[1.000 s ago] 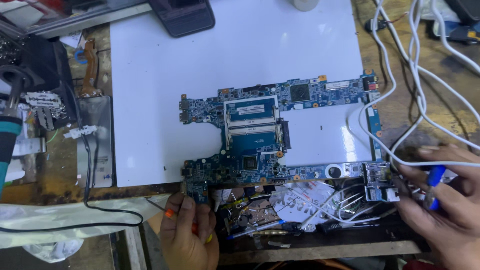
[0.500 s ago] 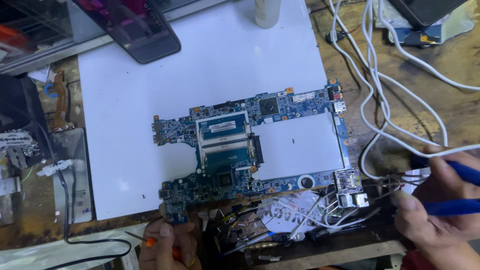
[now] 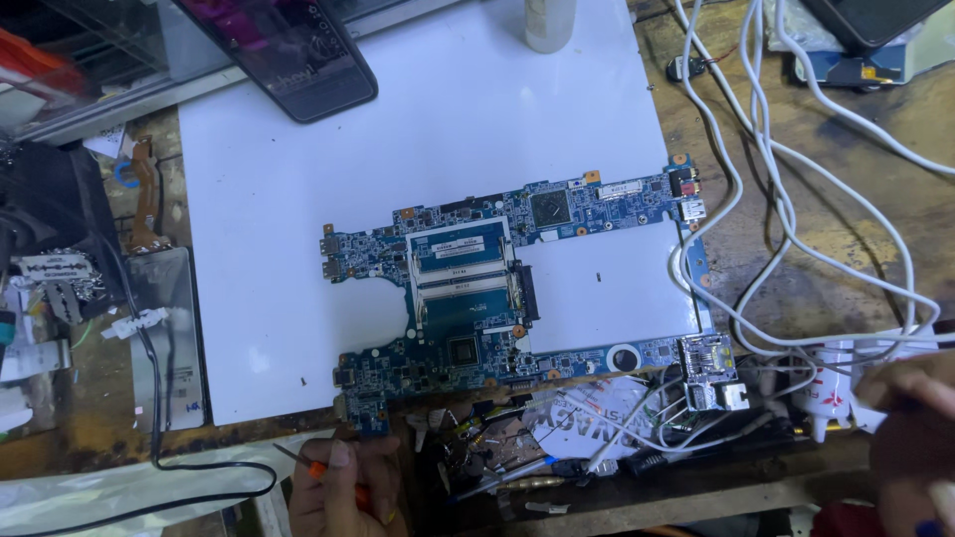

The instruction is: The person works on a laptop motherboard, using a soldering iron to heat components and a blue plastic tool to scrape or clean the board surface. They also use a small brush to apply a substance to specific areas and handle various cables and connectors.

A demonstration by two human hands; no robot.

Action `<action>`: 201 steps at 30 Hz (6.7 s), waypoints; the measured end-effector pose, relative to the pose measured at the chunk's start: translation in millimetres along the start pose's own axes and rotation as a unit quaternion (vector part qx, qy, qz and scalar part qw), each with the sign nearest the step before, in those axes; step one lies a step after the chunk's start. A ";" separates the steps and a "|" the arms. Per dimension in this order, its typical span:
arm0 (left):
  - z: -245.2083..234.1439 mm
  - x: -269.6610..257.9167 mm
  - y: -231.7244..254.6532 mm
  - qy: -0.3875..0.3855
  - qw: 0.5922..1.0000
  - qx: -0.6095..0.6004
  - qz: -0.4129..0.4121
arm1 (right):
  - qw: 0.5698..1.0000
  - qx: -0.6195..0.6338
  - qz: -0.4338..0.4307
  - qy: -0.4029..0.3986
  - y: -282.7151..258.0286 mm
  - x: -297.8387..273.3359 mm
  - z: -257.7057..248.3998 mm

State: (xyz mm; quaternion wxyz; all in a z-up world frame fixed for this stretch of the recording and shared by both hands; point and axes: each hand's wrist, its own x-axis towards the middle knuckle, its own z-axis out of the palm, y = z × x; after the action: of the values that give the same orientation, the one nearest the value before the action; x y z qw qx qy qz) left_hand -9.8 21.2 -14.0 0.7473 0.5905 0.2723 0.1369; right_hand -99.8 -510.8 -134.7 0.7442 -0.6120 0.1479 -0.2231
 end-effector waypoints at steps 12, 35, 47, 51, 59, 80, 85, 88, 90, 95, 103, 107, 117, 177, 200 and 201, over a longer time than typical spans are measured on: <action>31.4 -67.7 -39.3 -0.044 0.984 0.169 0.026 | 0.898 -0.144 0.112 -0.400 -96.9 -22.9 118.1; 84.2 -73.6 35.5 -0.258 0.881 0.365 0.158 | 0.897 -0.057 -0.027 -0.437 -116.1 -33.8 214.5; 80.1 -76.7 31.2 -0.222 0.871 0.360 0.249 | 0.829 -0.242 -0.082 -0.497 -101.4 -33.6 220.8; 80.4 -76.5 33.5 -0.226 0.884 0.361 0.194 | 0.832 -0.240 -0.080 -0.495 -105.1 -32.5 228.2; 74.5 -79.2 33.8 -0.223 0.885 0.317 0.257 | 0.834 -0.255 -0.103 -0.478 -125.6 -34.4 256.0; 36.8 -116.9 4.0 -0.351 0.927 -0.113 -0.069 | 0.683 -0.304 -0.263 -0.610 -154.7 -30.8 284.2; 37.7 -105.1 -4.8 -0.308 0.859 -0.331 -0.241 | 0.695 -0.328 -0.254 -0.587 -177.9 -1.7 277.0; 27.9 -103.5 -15.9 -0.327 0.890 -0.215 -0.232 | 0.704 -0.475 -0.327 -0.413 -185.5 14.9 287.2; 23.9 -107.6 -21.8 -0.319 0.892 -0.224 -0.230 | 0.693 -0.511 -0.325 -0.392 -190.2 24.1 299.8; 20.8 -112.0 -24.4 -0.372 0.871 -0.217 -0.238 | 0.678 -0.543 -0.332 -0.368 -195.4 31.2 321.5; 22.5 -104.6 -7.7 -0.346 0.930 -0.121 0.027 | 0.675 -0.524 -0.340 -0.394 -191.0 43.1 316.8; 15.0 -95.6 12.2 -0.336 0.908 -0.233 -0.087 | 0.669 -0.579 -0.103 -0.454 -202.4 55.3 320.8; 20.6 -108.7 -2.2 -0.376 0.870 -0.259 -0.186 | 0.702 -0.521 0.004 -0.485 -248.3 72.2 312.0; 46.7 -65.6 73.8 -0.225 0.844 0.446 0.196 | 0.775 0.367 0.379 -0.347 -131.7 56.7 173.5; 61.6 -28.8 104.2 -0.304 0.728 0.558 0.256 | 0.853 0.228 0.323 -0.342 -18.9 77.0 76.0; 63.7 -31.7 114.5 -0.274 0.749 0.537 0.274 | 0.849 0.249 0.312 -0.347 -21.3 85.3 92.9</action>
State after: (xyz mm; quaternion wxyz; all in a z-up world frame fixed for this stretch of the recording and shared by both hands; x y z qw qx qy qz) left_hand 13.9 -16.6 113.3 0.2797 0.9560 -0.0890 -0.0009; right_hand 15.9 -479.3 -90.1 0.9049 -0.3652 0.0029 0.2185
